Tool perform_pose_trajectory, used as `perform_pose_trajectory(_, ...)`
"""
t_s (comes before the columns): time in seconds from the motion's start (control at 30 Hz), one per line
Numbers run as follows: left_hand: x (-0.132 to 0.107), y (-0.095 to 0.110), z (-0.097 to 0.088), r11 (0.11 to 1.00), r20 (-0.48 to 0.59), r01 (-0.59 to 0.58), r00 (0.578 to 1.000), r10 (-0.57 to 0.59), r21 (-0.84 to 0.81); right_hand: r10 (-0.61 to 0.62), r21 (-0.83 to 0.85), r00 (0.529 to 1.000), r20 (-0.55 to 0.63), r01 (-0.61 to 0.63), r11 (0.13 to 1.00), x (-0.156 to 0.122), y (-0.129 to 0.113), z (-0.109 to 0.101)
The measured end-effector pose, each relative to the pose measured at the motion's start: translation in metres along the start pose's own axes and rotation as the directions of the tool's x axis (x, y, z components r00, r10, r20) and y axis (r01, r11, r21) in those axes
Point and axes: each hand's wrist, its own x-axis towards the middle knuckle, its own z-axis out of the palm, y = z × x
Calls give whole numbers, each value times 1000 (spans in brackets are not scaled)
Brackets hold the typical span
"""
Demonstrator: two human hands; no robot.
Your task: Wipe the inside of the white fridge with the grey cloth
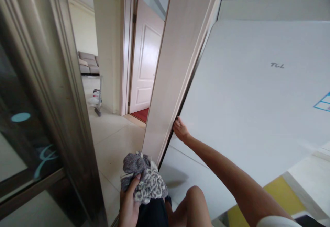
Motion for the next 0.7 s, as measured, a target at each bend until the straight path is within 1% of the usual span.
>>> perform_pose_trajectory(0.13,5,-2,-5,1000,16,-23,1000,23,-12,-69,-1,997,-44,69,998,-20,-14,-18)
perform_pose_trajectory(0.27,-2,2,0,998,1,43,999,-43,-41,-164,-4,982,-93,164,986,-52,-36,-49)
perform_pose_trajectory(0.33,-10,7,4,997,-19,55,998,-56,-58,-226,-4,965,-136,227,974,-71,-47,-68)
perform_pose_trajectory(0.43,-21,15,11,996,-40,42,998,-45,-75,-314,-25,923,-223,317,948,-101,-60,-100)
perform_pose_trajectory(0.5,-24,18,13,997,-42,29,999,-33,-76,-349,-45,896,-273,351,935,-121,-68,-124)
perform_pose_trajectory(0.6,-23,18,13,999,-49,10,999,-13,-47,-354,-26,871,-340,368,930,-152,-80,-157)
perform_pose_trajectory(0.7,-17,12,8,1000,-40,6,999,-7,-14,-352,0,858,-376,379,925,-189,-89,-183)
